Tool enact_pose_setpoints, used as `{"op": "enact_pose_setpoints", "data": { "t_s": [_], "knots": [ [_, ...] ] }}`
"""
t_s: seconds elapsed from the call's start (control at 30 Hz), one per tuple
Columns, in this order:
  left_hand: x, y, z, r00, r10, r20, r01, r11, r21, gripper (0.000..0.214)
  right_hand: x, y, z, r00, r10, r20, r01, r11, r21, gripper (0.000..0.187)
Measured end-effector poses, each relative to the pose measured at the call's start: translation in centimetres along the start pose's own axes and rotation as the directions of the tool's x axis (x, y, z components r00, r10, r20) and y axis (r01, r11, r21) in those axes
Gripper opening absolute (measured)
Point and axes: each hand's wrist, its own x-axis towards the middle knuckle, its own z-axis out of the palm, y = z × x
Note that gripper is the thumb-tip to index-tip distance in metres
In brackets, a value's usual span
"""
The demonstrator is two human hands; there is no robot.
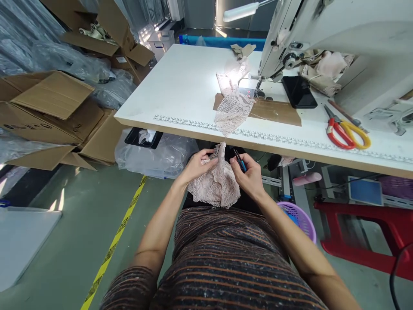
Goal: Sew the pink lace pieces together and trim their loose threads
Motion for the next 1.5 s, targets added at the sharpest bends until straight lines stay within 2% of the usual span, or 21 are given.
{"op": "enact_pose_setpoints", "data": {
  "t_s": [0.07, 0.17, 0.27, 0.37, 0.43, 0.47, 0.53, 0.63, 0.7, 0.77, 0.8, 0.83, 0.87, 0.93, 1.0, 1.07, 1.2, 1.3, 1.4, 1.5],
  "knots": [
    [0.7, -0.3, -0.1, 0.995, -0.032, 0.094, 0.039, 0.997, -0.069, 0.051, 0.1, 0.0, -0.1, 1.000, -0.024, -0.011, 0.024, 1.000, -0.005, 0.029],
    [1.3, -0.6, -0.5, 0.956, -0.108, 0.273, 0.148, 0.980, -0.131, 0.042, 0.0, 0.0, -0.4, 0.999, -0.047, -0.024, 0.047, 0.999, -0.011, 0.028],
    [0.6, -0.3, -0.9, 0.954, -0.114, 0.276, 0.147, 0.984, -0.100, 0.034, 0.1, 0.0, -0.6, 0.999, -0.053, -0.007, 0.053, 0.999, -0.004, 0.028],
    [-1.6, 1.1, -0.9, 0.989, -0.026, 0.146, 0.025, 1.000, 0.004, 0.030, 0.6, -0.5, -0.3, 0.998, -0.041, 0.045, 0.041, 0.999, 0.017, 0.029],
    [-3.4, 2.5, -0.5, 0.996, 0.059, 0.072, -0.071, 0.981, 0.182, 0.023, 1.1, -1.0, 0.2, 0.997, -0.010, 0.072, 0.009, 1.000, 0.007, 0.029],
    [-4.3, 3.1, -0.1, 0.992, 0.109, 0.057, -0.121, 0.952, 0.282, 0.019, 1.4, -1.2, 0.5, 0.997, 0.013, 0.074, -0.012, 1.000, -0.011, 0.031],
    [-5.6, 4.3, 0.8, 0.975, 0.201, 0.099, -0.224, 0.884, 0.409, 0.012, 1.9, -1.6, 1.0, 0.996, 0.062, 0.067, -0.057, 0.996, -0.065, 0.035],
    [-6.2, 5.3, 1.5, 0.934, 0.300, 0.194, -0.355, 0.843, 0.405, 0.012, 2.2, -1.8, 1.2, 0.992, 0.099, 0.077, -0.091, 0.991, -0.095, 0.025],
    [-5.7, 5.6, 1.0, 0.926, 0.354, 0.129, -0.377, 0.859, 0.347, 0.012, 1.8, -1.8, 0.7, 0.992, 0.068, 0.107, -0.062, 0.996, -0.057, 0.017],
    [-4.8, 5.5, -0.2, 0.923, 0.383, -0.023, -0.361, 0.887, 0.290, 0.020, 1.0, -1.8, 0.1, 0.987, -0.002, 0.163, -0.001, 1.000, 0.014, 0.014],
    [-4.2, 5.4, -0.8, 0.921, 0.381, -0.074, -0.352, 0.900, 0.259, 0.028, 0.4, -1.9, -0.2, 0.977, -0.043, 0.208, 0.032, 0.998, 0.057, 0.013],
    [-3.6, 5.3, -1.3, 0.924, 0.374, -0.080, -0.349, 0.911, 0.219, 0.037, -0.3, -1.9, -0.5, 0.962, -0.083, 0.259, 0.059, 0.993, 0.100, 0.012],
    [-3.1, 5.1, -1.6, 0.934, 0.355, -0.031, -0.346, 0.924, 0.160, 0.044, -1.0, -2.0, -0.8, 0.944, -0.119, 0.308, 0.079, 0.987, 0.139, 0.011],
    [-2.4, 4.4, -1.6, 0.942, 0.306, 0.139, -0.309, 0.951, 0.004, 0.049, -2.3, -2.1, -1.1, 0.909, -0.173, 0.380, 0.104, 0.975, 0.195, 0.011],
    [-2.2, 3.7, -1.0, 0.923, 0.264, 0.281, -0.233, 0.962, -0.141, 0.050, -3.2, -1.9, -1.4, 0.892, -0.197, 0.407, 0.118, 0.971, 0.210, 0.011],
    [-2.5, 3.1, -0.3, 0.923, 0.237, 0.304, -0.179, 0.962, -0.207, 0.045, -3.6, -1.6, -1.6, 0.887, -0.189, 0.420, 0.114, 0.973, 0.199, 0.012],
    [-3.6, 3.1, 0.0, 0.962, 0.150, 0.227, -0.103, 0.974, -0.204, 0.034, -3.0, -0.5, -2.0, 0.901, -0.107, 0.420, 0.047, 0.987, 0.150, 0.018],
    [-4.3, 3.7, -0.4, 0.978, 0.063, 0.199, -0.031, 0.986, -0.164, 0.031, -2.0, 0.1, -1.8, 0.921, -0.017, 0.390, -0.024, 0.995, 0.100, 0.037],
    [-4.6, 4.1, -0.7, 0.985, 0.060, 0.162, -0.042, 0.993, -0.111, 0.031, -1.2, 0.5, -1.1, 0.916, 0.071, 0.394, -0.091, 0.995, 0.034, 0.059],
    [-4.8, 4.1, -0.9, 0.987, 0.068, 0.147, -0.060, 0.997, -0.054, 0.031, -0.7, 0.5, -0.4, 0.905, 0.076, 0.419, -0.084, 0.996, 0.000, 0.064]
  ]
}}
